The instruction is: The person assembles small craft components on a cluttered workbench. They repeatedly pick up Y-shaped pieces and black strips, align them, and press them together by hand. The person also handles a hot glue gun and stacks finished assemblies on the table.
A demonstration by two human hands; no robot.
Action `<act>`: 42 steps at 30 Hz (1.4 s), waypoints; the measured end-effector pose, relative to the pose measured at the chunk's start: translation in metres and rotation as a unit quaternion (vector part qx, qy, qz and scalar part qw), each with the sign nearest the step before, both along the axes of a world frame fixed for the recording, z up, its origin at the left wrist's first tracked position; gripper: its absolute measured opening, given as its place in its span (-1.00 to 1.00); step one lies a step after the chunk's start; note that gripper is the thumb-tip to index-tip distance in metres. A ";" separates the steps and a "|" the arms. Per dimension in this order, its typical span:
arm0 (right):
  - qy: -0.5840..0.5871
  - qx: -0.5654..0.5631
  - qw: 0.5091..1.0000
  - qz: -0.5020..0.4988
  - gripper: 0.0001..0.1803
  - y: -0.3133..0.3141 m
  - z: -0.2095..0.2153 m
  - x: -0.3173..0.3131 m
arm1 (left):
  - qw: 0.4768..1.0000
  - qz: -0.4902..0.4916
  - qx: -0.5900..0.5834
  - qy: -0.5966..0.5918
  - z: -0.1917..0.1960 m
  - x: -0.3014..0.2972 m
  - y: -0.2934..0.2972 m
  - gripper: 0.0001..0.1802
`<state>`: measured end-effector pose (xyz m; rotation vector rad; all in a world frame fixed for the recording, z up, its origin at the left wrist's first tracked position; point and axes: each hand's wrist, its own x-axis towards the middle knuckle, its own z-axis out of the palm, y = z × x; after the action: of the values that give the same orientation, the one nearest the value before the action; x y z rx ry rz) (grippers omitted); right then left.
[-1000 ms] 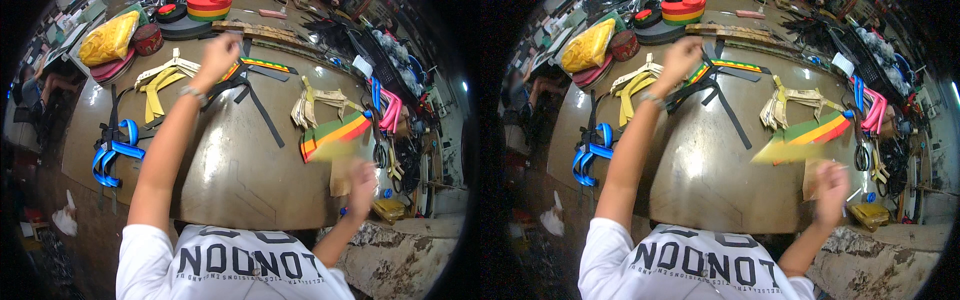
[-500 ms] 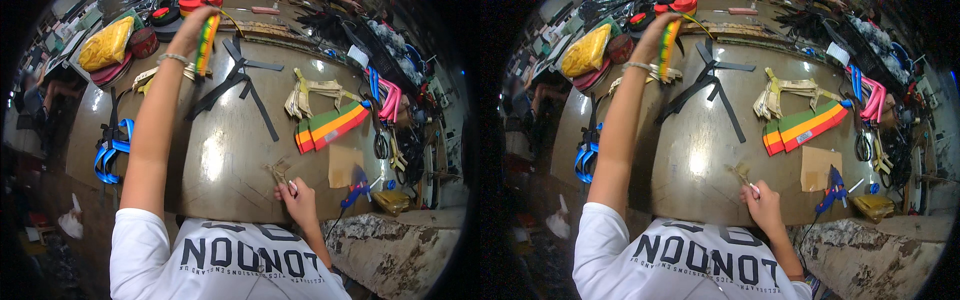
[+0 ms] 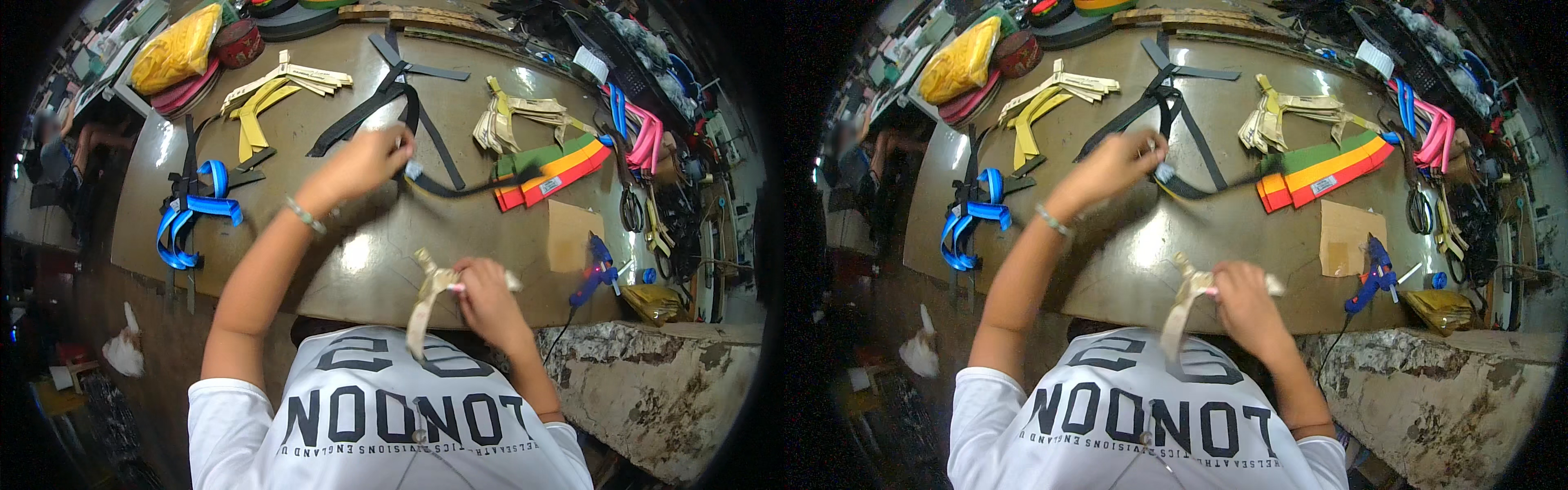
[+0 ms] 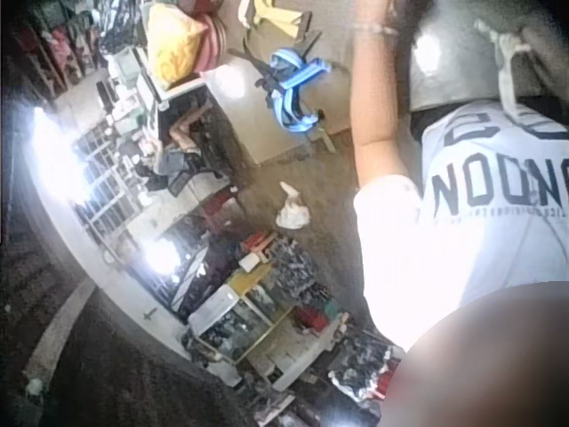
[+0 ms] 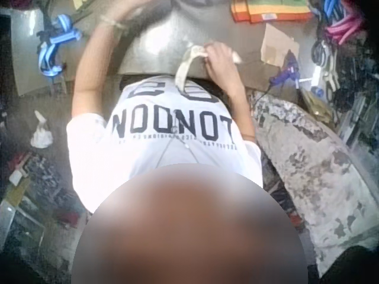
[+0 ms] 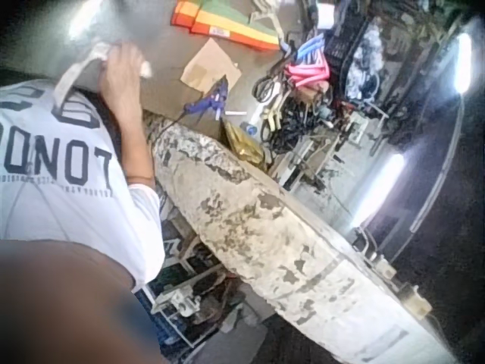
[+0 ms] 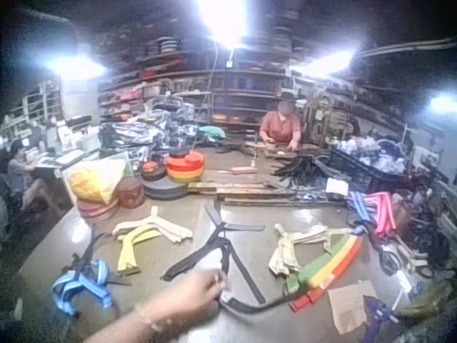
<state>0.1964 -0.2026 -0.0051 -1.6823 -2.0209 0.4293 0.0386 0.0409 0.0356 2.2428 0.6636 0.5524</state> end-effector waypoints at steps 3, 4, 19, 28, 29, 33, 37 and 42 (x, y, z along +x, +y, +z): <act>0.047 -0.024 0.998 0.028 -0.80 -0.010 -0.008 -0.024 | 0.990 0.098 0.011 0.101 -0.049 -0.008 -0.032 -0.75; 0.071 -0.025 0.997 0.035 -0.79 -0.010 -0.009 -0.030 | 0.990 0.104 0.013 0.089 -0.057 -0.012 -0.037 -0.69; 0.055 0.083 0.991 -0.092 -0.76 0.103 -0.025 -0.041 | 0.965 0.235 0.113 0.003 -0.051 -0.063 -0.104 -0.71; -0.022 0.124 0.991 -0.036 -0.70 0.085 -0.024 -0.050 | 0.964 0.175 0.190 0.060 -0.055 -0.078 -0.103 -0.80; -0.019 0.118 0.992 -0.035 -0.71 0.085 -0.024 -0.050 | 0.963 0.167 0.203 0.066 -0.055 -0.079 -0.101 -0.80; 0.002 0.123 0.991 -0.058 -0.72 0.086 -0.024 -0.054 | 0.962 0.146 0.206 0.100 -0.053 -0.080 -0.097 -0.75; -0.009 0.087 0.994 -0.067 -0.82 0.087 -0.027 -0.054 | 0.950 0.143 0.257 0.109 -0.052 -0.073 -0.097 -0.73; 0.035 0.101 0.994 -0.039 -0.82 0.088 -0.019 -0.051 | 0.932 0.125 0.234 0.248 -0.058 -0.044 -0.106 -0.75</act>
<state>0.1453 -0.1141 -0.0243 -1.5931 -1.8740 0.2441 -0.0053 -0.0647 -0.0221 2.8061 1.1868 0.2718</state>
